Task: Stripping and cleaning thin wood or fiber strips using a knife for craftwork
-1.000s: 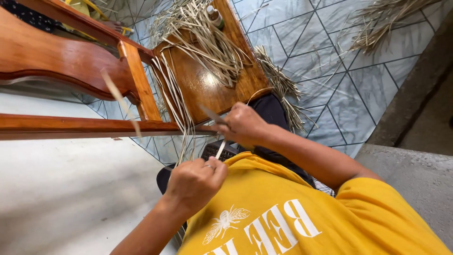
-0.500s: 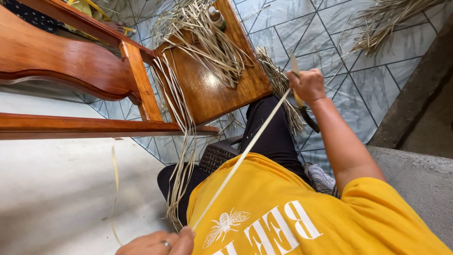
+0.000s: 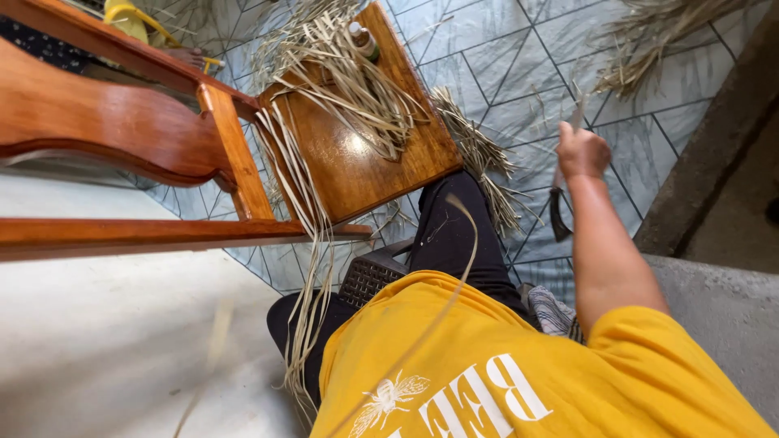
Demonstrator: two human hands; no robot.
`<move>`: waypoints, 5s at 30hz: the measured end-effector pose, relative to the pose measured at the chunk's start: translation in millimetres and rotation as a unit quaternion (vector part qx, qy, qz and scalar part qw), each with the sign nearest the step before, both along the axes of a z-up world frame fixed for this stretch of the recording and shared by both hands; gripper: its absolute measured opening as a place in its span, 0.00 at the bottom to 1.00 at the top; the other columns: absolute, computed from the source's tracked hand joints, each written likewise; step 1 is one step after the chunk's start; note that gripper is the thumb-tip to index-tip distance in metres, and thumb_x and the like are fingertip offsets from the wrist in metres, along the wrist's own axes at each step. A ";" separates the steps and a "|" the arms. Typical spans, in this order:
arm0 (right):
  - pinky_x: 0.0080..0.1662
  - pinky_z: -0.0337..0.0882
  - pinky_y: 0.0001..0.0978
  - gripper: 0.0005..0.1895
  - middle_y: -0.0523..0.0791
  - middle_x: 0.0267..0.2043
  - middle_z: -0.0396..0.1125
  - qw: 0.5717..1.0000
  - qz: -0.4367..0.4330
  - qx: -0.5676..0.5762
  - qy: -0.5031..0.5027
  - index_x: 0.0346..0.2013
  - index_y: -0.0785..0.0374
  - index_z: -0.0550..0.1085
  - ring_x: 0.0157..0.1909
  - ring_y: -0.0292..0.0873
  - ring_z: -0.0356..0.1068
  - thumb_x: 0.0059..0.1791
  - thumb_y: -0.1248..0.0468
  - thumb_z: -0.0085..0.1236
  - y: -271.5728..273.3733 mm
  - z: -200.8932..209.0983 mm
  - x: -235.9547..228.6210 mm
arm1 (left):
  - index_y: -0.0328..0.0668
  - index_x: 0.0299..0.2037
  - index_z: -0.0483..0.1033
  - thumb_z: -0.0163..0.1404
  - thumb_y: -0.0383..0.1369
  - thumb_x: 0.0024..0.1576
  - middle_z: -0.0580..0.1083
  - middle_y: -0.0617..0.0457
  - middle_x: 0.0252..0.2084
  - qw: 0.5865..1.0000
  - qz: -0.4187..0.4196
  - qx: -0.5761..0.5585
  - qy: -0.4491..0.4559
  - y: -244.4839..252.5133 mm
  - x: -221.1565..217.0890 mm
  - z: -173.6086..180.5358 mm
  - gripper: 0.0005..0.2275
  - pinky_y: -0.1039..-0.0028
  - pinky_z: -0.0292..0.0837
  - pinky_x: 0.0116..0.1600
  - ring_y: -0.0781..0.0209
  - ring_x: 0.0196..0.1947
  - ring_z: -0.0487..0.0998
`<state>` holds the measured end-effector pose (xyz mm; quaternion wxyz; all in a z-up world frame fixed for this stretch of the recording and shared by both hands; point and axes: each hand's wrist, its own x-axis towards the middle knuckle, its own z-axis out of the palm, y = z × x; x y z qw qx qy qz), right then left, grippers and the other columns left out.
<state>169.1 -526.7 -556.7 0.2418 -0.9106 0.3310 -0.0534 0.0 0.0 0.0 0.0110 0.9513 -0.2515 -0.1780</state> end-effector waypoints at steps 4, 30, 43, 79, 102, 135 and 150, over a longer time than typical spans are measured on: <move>0.42 0.70 0.48 0.35 0.54 0.28 0.71 0.971 0.054 0.191 -0.135 0.30 0.69 0.79 0.34 0.55 0.71 0.63 0.41 0.52 33.3 76.4 5.8 | 0.47 0.37 0.77 0.55 0.32 0.58 0.73 0.54 0.20 0.991 0.088 -0.048 -0.088 -47.6 10.0 -31.6 0.02 0.63 0.65 0.26 0.57 0.17 0.71; 0.52 0.70 0.44 0.18 0.38 0.22 0.73 0.759 0.451 0.158 -0.441 0.18 0.55 0.74 0.30 0.41 0.76 0.53 0.58 0.56 247.3 322.8 -37.6 | 0.54 0.37 0.75 0.49 0.35 0.66 0.76 0.56 0.22 0.967 0.080 -0.161 -0.180 -108.2 78.1 -126.4 0.05 0.69 0.77 0.33 0.55 0.24 0.82; 0.41 0.68 0.35 0.24 0.37 0.14 0.62 0.750 0.432 0.068 -0.496 0.17 0.53 0.68 0.18 0.39 0.63 0.59 0.60 0.50 242.5 337.2 -15.8 | 0.38 0.32 0.80 0.50 0.28 0.63 0.72 0.51 0.18 0.929 0.163 -0.332 0.003 -114.4 60.7 -90.9 0.09 0.70 0.63 0.24 0.56 0.18 0.68; 0.40 0.64 0.27 0.27 0.52 0.29 0.75 0.688 0.233 0.626 -0.284 0.31 0.66 0.84 0.29 0.39 0.67 0.60 0.51 0.46 237.0 334.9 -7.5 | 0.40 0.42 0.83 0.60 0.20 0.57 0.73 0.51 0.56 0.633 0.331 -0.698 -0.049 -109.5 105.9 -172.9 0.07 0.66 0.71 0.63 0.62 0.57 0.72; 0.57 0.71 0.45 0.26 0.44 0.19 0.74 0.836 0.505 0.064 -0.204 0.16 0.57 0.76 0.32 0.47 0.79 0.58 0.56 0.55 229.3 341.3 -24.4 | 0.44 0.30 0.86 0.62 0.28 0.57 0.79 0.52 0.30 0.896 0.119 -0.424 -0.052 -43.6 64.5 -97.0 0.04 0.69 0.78 0.45 0.54 0.34 0.83; 0.40 0.70 0.40 0.23 0.42 0.17 0.68 0.795 0.412 0.090 -0.435 0.17 0.53 0.68 0.24 0.45 0.71 0.56 0.55 0.58 243.2 262.7 4.1 | 0.47 0.34 0.78 0.45 0.39 0.68 0.77 0.44 0.21 0.973 0.123 -0.175 -0.085 -119.4 89.5 -140.7 0.13 0.51 0.76 0.33 0.37 0.27 0.81; 0.40 0.65 0.33 0.26 0.38 0.18 0.70 0.914 0.266 -0.092 -0.292 0.19 0.53 0.76 0.17 0.41 0.64 0.63 0.57 0.54 122.5 139.5 21.1 | 0.45 0.35 0.81 0.54 0.30 0.60 0.81 0.58 0.22 0.994 0.057 -0.078 0.042 -77.0 18.5 -56.9 0.03 0.76 0.66 0.19 0.68 0.11 0.69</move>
